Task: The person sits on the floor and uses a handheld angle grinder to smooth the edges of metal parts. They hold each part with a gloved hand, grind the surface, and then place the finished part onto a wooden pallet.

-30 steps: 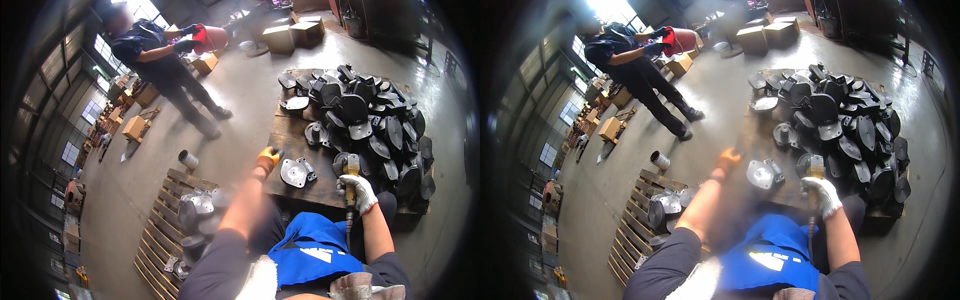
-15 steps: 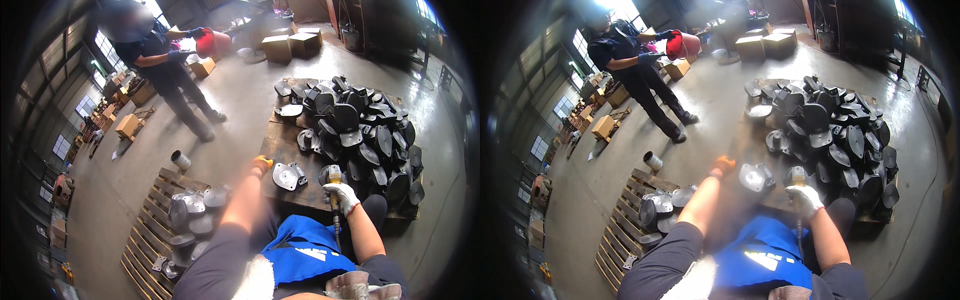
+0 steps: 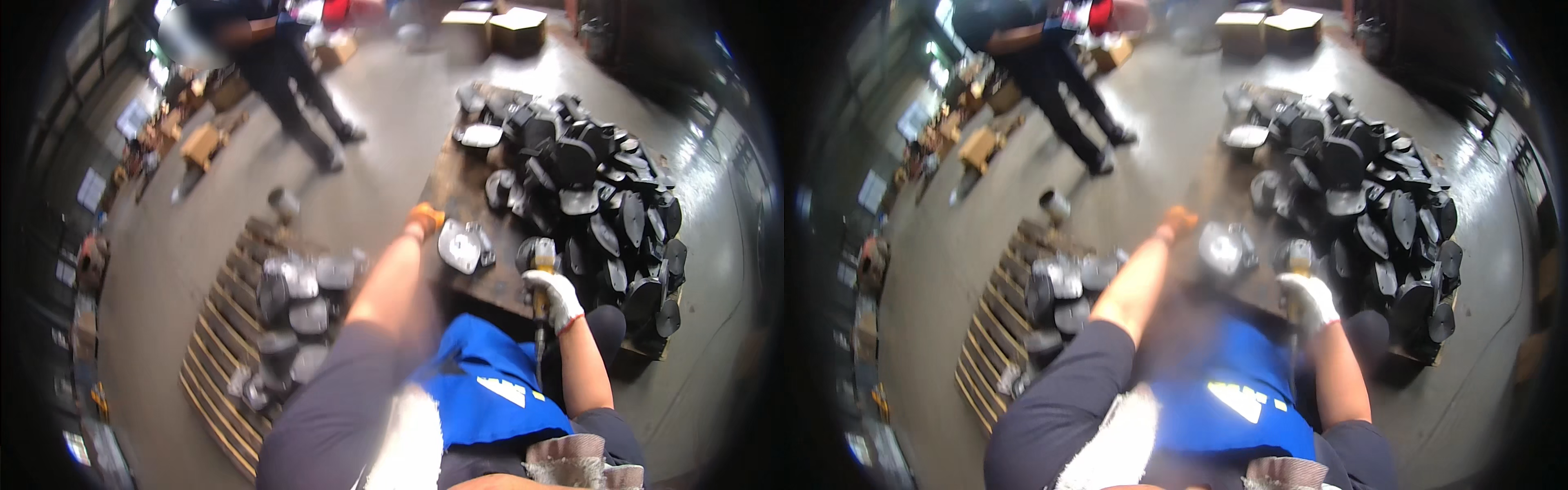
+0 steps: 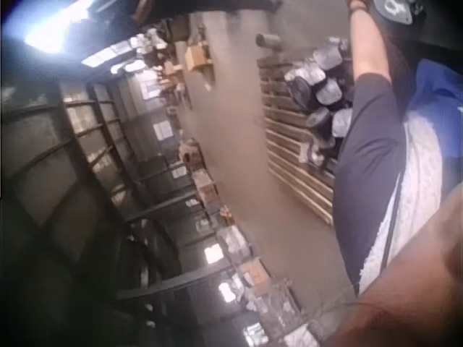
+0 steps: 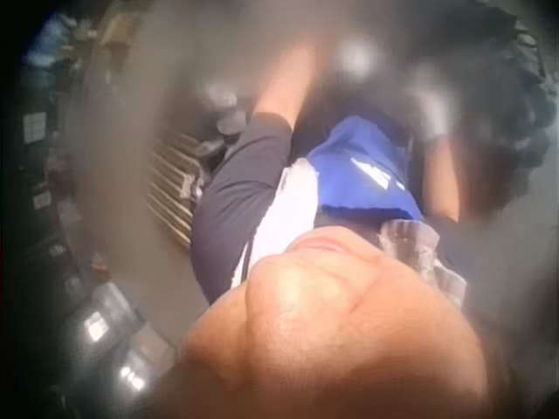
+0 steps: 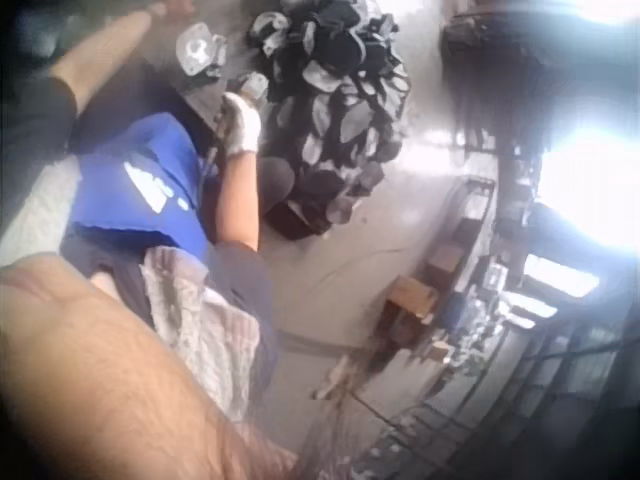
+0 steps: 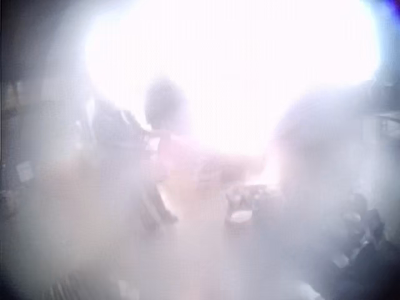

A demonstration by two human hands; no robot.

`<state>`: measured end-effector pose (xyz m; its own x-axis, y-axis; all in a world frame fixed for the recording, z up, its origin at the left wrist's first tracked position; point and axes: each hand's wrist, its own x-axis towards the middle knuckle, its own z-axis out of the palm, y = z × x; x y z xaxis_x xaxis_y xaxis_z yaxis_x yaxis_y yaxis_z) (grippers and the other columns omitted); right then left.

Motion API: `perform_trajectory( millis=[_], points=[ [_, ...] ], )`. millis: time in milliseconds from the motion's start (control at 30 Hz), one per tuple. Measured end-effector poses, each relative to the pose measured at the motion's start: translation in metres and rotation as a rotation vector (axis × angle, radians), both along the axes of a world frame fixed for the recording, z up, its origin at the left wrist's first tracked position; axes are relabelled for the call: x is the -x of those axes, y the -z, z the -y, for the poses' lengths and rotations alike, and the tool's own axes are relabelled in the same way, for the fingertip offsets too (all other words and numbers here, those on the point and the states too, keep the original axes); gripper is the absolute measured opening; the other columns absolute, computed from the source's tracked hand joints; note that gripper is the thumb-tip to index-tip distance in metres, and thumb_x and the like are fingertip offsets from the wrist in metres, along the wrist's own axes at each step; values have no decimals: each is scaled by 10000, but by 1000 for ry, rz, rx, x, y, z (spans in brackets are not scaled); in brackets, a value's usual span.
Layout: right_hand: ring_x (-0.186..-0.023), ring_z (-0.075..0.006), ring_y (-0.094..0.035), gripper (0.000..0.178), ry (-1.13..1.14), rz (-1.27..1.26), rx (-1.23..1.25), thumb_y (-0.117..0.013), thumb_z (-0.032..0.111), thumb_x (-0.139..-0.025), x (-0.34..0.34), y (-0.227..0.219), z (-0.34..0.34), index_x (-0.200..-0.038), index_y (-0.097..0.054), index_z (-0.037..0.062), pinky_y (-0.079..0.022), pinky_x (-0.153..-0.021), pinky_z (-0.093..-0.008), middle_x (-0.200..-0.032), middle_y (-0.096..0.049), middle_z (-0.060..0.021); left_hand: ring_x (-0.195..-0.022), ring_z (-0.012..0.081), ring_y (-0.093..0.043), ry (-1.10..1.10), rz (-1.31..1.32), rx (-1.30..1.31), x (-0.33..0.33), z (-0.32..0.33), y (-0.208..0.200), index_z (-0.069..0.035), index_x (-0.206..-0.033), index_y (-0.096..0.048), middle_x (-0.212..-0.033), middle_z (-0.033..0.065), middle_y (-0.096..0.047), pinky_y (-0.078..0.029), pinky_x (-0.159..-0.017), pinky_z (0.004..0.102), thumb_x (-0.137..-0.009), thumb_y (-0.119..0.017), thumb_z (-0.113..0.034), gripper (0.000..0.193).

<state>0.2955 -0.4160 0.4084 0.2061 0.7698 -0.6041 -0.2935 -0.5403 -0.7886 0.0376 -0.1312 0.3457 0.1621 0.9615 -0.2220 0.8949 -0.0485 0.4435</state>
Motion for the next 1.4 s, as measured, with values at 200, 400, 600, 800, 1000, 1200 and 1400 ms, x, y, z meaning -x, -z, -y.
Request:
perform_trajectory(
  millis=[200,400,600,800,1000,1200,1400],
  points=[
    [-655,-184,-643,281,13,-163,-27,-768,165,-862,2,10,-6,-1055,-606,41,-545,-600,-309,-821,-654,-74,-1155,363,-674,46,-56,122,0,-9,-20,-82,-1203,-730,-1207,196,-715,-529,-963,451,-840,-661,-524,576],
    [-582,-158,-634,170,29,-200,-70,-727,213,-875,-7,20,-2,-948,-645,85,-534,-534,-272,-737,-652,-39,-1197,381,-632,-123,144,-34,-5,-10,-25,-134,-1135,-738,-1231,187,-690,-515,-1008,460,-826,-679,-447,444],
    [-826,-225,-651,226,-26,-573,-264,-713,146,-903,7,-12,-8,-1070,-637,14,-523,-734,-345,-942,-689,-114,-1027,362,-700,-253,270,-491,61,-52,-68,-100,-1045,-733,-1068,166,-745,-552,-911,428,-789,-751,-357,364],
    [-895,-237,-699,266,35,-499,-473,-648,169,-949,-1,-66,12,-1088,-657,-57,-591,-750,-312,-1056,-706,-169,-1134,338,-662,-319,94,-670,92,-90,-309,-228,-1486,-457,-1226,208,-685,-524,-958,493,-795,-699,-599,821],
    [-886,-227,-686,234,130,-716,-490,-654,131,-942,-5,-25,25,-1066,-647,-68,-587,-765,-320,-1041,-692,-174,-1169,294,-615,-140,-95,-478,174,-186,-310,-107,-1375,-570,-1302,147,-649,-461,-1021,391,-872,-618,-603,708],
    [-801,-232,-704,305,189,-487,-426,-709,145,-885,-25,-9,34,-1103,-688,-67,-583,-741,-336,-935,-727,-140,-1273,225,-531,-171,-548,-663,130,-168,-293,-179,-1387,-576,-1343,94,-576,-400,-1100,356,-949,-554,-498,543],
    [-738,-135,-690,312,81,-501,-347,-724,235,-910,-27,-20,38,-1113,-699,-1,-561,-615,-252,-902,-719,-52,-979,153,-671,-154,167,-138,95,-104,-364,-221,-1212,-648,-1066,-18,-703,-504,-930,369,-1005,-615,-325,234]
  ],
)
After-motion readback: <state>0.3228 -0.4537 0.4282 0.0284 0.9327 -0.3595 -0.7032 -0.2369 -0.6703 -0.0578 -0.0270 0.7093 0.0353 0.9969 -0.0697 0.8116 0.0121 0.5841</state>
